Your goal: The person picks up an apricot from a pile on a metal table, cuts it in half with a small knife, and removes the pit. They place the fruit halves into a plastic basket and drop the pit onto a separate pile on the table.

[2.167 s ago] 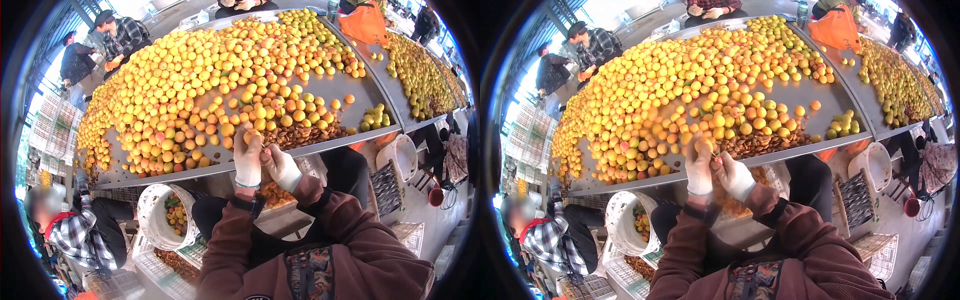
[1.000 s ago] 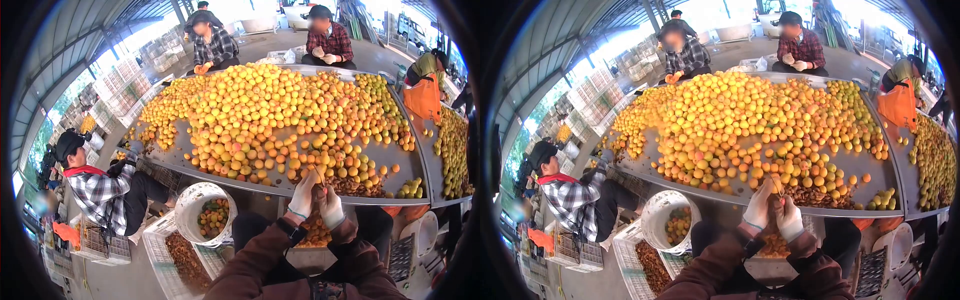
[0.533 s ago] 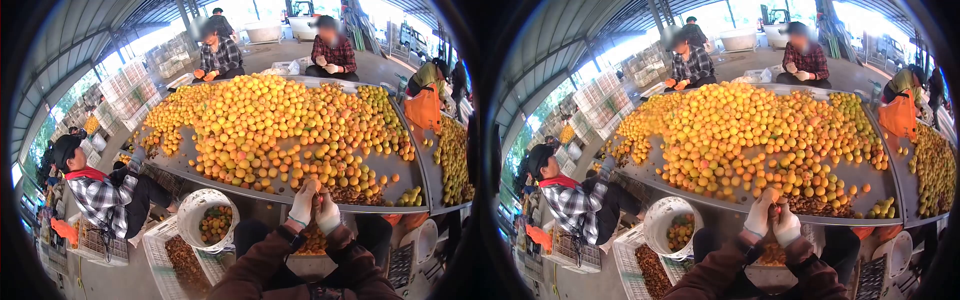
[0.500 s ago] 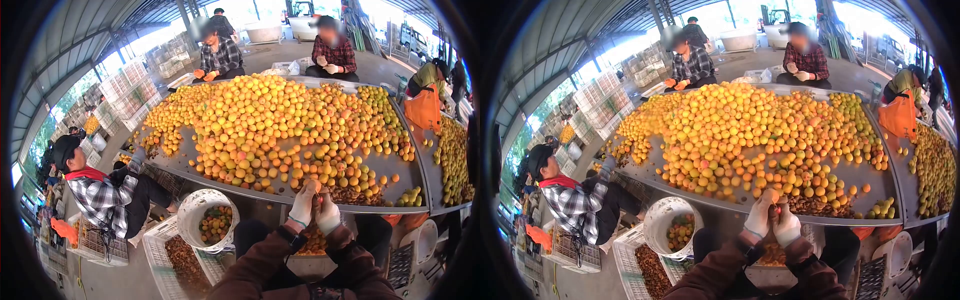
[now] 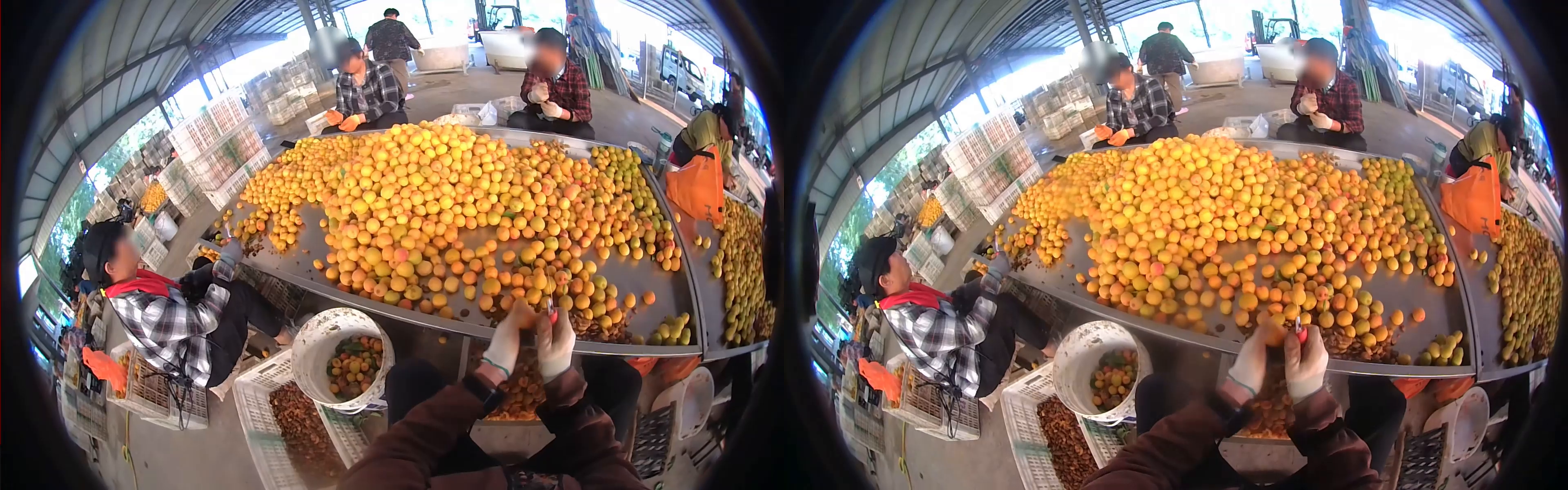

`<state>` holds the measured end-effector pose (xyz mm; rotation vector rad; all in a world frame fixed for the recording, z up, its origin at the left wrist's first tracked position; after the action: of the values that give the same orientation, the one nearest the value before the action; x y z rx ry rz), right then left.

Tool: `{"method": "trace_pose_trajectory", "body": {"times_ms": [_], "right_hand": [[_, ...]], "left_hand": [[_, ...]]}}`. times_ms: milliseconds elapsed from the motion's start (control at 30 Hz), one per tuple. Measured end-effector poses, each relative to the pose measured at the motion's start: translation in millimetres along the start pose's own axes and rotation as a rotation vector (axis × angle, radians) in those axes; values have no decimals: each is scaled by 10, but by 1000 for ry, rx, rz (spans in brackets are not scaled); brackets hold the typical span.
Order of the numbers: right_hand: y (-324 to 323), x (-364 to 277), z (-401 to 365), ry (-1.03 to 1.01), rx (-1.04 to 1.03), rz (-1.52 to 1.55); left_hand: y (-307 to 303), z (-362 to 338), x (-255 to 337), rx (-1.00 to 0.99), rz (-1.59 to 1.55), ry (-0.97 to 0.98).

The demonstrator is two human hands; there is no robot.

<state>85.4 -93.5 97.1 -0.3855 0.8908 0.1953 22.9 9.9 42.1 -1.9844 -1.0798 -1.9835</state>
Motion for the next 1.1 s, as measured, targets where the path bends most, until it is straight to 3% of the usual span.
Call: {"method": "trace_pose_trajectory", "body": {"times_ms": [67,133,200,267,333,400,467,567,600,667,767,800,867,933,1000,1033,1067,1100], "right_hand": [[6,-29,85,-97,-43,-124],[94,82,72,-56,-69,-98],[174,209,11,160,-57,2],[262,348,-2,159,0,234],[312,522,10,197,-7,211],[571,491,-4,376,50,595],[698,550,-18,402,-6,579],[683,445,-37,339,-50,271],[630,445,-10,385,63,417],[813,144,68,185,-85,21],[995,8,50,156,-76,228],[1012,-18,32,160,-96,233],[942,-332,76,-164,-225,-246],[900,-487,130,-256,-214,-280],[910,-182,51,93,-230,24],[900,-240,45,296,-189,268],[929,-72,-3,423,-69,532],[926,-123,7,533,47,675]], "left_hand": [[134,-60,84,98,539,563],[86,31,-15,82,521,520],[40,70,-42,79,499,469],[96,-10,130,29,710,555],[63,31,118,-15,655,588],[-77,149,-178,52,799,562],[-189,21,27,122,843,490],[-314,32,146,144,876,465],[-216,64,150,118,894,486],[-493,107,191,154,328,365],[-672,223,49,112,391,146],[-707,374,-423,37,-139,-28],[-630,198,-267,-94,-414,23],[-579,116,-131,-265,-605,-173],[-574,76,-14,-234,-535,-215],[-670,70,28,-149,-175,-133],[-662,52,54,-164,-171,-136],[-621,-50,375,-80,209,107]]}}
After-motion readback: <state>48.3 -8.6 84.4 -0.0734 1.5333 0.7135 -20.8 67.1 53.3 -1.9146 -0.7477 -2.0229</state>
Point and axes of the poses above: each hand's wrist, its own z-axis towards the middle knuckle, its own y-axis out of the palm, x = y × z, the point moved 6 cm from there along z, towards the middle knuckle, and after that the axes turned 5 degrees about -y, right-handed, at the moved point
